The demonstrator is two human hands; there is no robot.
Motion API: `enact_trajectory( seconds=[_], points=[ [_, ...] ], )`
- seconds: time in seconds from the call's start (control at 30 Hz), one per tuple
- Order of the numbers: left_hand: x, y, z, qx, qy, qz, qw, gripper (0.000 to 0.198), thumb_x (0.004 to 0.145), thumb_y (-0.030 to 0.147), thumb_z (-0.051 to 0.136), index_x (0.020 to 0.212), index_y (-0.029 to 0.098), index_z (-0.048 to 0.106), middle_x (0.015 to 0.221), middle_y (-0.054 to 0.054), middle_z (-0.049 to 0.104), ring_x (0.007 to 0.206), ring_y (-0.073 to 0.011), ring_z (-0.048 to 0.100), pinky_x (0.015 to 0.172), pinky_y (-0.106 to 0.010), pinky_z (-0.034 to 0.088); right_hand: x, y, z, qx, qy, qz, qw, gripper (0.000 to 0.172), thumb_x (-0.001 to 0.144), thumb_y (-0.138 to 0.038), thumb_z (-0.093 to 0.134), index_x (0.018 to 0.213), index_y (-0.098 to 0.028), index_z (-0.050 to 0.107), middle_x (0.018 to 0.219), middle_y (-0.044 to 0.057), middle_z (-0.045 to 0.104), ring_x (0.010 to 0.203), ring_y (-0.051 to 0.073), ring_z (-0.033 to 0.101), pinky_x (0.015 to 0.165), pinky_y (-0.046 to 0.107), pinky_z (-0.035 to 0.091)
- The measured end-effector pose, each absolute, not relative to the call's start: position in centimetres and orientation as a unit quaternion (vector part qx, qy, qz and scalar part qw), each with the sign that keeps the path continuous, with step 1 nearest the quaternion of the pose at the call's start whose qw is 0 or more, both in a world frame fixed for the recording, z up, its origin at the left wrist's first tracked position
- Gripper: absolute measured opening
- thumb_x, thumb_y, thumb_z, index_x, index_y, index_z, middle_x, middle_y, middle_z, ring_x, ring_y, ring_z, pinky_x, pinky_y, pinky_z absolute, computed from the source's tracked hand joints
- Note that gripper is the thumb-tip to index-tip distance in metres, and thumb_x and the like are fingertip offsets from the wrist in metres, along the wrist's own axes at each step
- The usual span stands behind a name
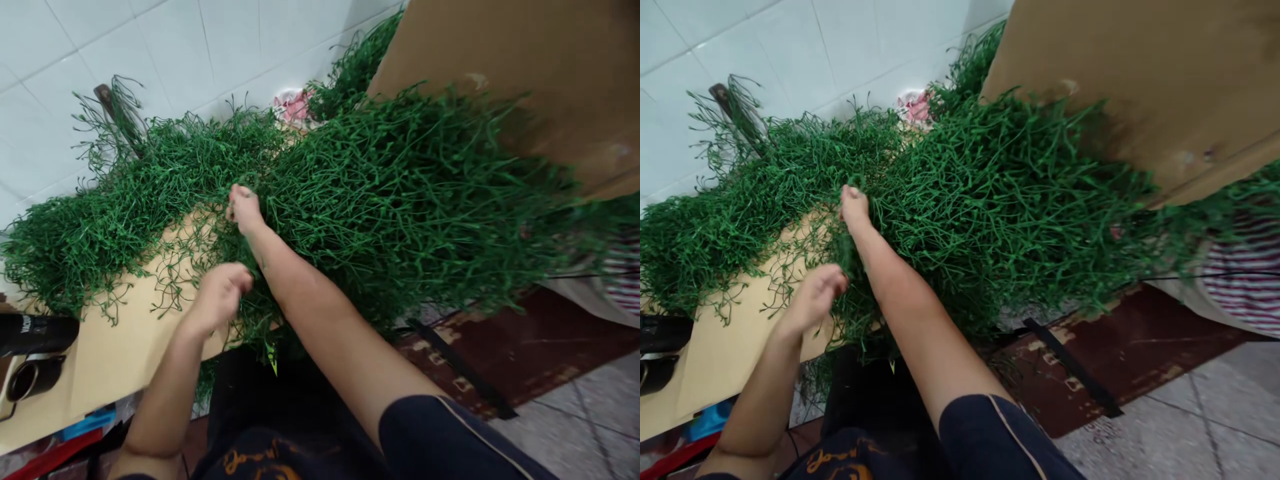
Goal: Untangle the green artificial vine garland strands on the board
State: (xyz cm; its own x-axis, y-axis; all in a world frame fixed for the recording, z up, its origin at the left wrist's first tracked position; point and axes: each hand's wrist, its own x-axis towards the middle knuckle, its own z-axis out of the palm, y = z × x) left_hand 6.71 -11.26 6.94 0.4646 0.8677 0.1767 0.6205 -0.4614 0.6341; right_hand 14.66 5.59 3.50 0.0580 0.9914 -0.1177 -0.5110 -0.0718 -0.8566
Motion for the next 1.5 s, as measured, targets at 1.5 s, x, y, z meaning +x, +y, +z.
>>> enact_trajectory(
  seconds=[1.5],
  points=[
    [4.1,-9.7,6.2,0.668,0.579,0.358,0.3,0.04,0.089,0.045,0.036,0.059,0.019,0.043,0.054,0.002,0.043,0.054,-0.0108,0.041,0.057,-0.025,0.035,15.3,2.0,4.8,-0.256,-0.391,0.702,0.537,0.024,0.078,-0.023,0.063,0.061,-0.016,0.047,0.047,-0.009,0.04,0.043,0.002,0.036,0.04,0.014,0.029]
  ],
)
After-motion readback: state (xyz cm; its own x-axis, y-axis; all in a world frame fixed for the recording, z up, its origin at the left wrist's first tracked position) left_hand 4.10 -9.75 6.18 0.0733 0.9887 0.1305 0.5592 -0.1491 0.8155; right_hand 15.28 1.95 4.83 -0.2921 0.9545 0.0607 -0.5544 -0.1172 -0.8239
